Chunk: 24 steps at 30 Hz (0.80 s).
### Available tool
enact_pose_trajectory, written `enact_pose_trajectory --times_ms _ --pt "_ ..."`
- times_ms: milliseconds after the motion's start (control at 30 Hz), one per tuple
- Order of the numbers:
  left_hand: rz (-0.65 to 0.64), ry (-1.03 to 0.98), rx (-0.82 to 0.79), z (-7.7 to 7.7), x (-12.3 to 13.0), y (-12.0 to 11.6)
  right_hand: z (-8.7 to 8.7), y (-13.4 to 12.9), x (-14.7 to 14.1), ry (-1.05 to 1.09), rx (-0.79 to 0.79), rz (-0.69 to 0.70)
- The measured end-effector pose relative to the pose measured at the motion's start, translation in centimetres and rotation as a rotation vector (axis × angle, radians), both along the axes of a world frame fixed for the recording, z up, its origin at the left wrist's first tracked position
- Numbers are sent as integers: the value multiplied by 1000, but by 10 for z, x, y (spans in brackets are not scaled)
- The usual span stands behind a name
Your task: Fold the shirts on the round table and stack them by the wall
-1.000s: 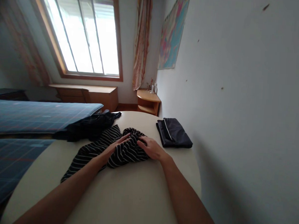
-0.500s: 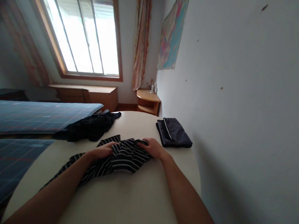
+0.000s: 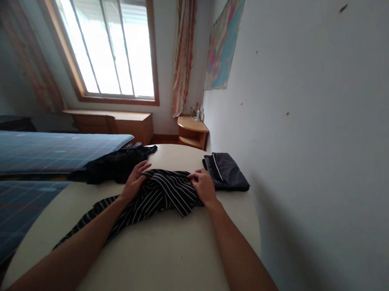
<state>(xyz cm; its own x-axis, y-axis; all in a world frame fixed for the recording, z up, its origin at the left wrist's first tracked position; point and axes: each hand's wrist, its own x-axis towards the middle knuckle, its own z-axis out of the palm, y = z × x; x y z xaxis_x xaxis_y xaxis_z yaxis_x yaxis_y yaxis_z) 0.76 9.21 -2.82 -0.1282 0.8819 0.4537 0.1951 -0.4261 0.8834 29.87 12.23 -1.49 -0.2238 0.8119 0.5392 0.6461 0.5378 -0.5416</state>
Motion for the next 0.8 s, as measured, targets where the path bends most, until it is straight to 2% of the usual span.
enact_pose_trajectory --times_ms 133,200,267,333,433,567,667,800 --pt "-129 286 186 5 9 -13 -2 -1 -2 -91 -183 31" --pt "-175 413 199 7 16 -17 -2 -2 -2 -99 -232 27" --pt "-185 468 134 7 21 -17 0 -4 -1 -83 -238 58" --pt "-118 452 40 5 23 -15 4 -7 2 -49 -245 154" --pt "110 346 -52 2 17 -8 10 -13 7 -12 -237 324" --pt "360 171 -177 -4 1 2 16 -20 8 -59 -129 404" --pt "438 137 -206 -10 -7 8 16 -22 3 -134 -126 427" --pt "422 185 -211 -13 -5 9 12 -22 -2 -174 -163 412"
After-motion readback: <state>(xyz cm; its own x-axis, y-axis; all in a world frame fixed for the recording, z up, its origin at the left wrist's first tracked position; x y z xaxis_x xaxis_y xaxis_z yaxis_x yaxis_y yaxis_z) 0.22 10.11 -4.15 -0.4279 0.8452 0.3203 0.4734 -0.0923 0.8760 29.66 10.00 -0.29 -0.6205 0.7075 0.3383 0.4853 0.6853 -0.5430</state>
